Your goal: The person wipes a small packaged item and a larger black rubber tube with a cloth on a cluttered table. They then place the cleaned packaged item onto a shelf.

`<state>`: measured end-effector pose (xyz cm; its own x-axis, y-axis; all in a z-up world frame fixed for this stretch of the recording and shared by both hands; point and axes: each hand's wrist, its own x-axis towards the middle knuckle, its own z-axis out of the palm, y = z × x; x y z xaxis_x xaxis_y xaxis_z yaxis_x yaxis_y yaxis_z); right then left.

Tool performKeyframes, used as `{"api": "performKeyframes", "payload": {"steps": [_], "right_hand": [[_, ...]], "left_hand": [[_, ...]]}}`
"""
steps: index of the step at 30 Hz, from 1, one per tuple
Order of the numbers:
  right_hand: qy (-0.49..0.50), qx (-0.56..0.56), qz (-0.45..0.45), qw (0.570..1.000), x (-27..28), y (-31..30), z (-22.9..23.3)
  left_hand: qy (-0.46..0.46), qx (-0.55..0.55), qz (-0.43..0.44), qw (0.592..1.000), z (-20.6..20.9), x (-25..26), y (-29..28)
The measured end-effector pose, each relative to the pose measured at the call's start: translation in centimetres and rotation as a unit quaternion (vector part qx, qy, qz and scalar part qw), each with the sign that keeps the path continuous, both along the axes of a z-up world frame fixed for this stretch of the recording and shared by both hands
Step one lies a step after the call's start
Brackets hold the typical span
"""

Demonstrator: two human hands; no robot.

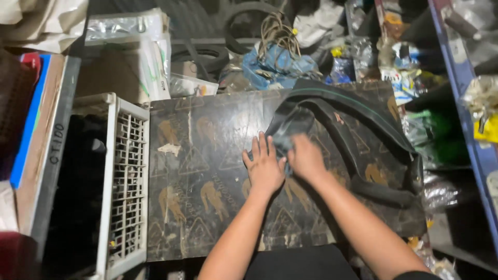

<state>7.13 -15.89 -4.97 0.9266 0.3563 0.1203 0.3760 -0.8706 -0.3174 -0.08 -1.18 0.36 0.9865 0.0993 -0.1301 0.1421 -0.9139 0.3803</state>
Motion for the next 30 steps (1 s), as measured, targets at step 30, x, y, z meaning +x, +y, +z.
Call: {"api": "performKeyframes", "payload": {"steps": [30], "right_hand": [[-0.005,-0.001,-0.003,1.0,-1.1,-0.6,0.2]], "left_hand": [[0.058,0.0,-0.059,0.997,0.1,-0.7,1.6]]}}
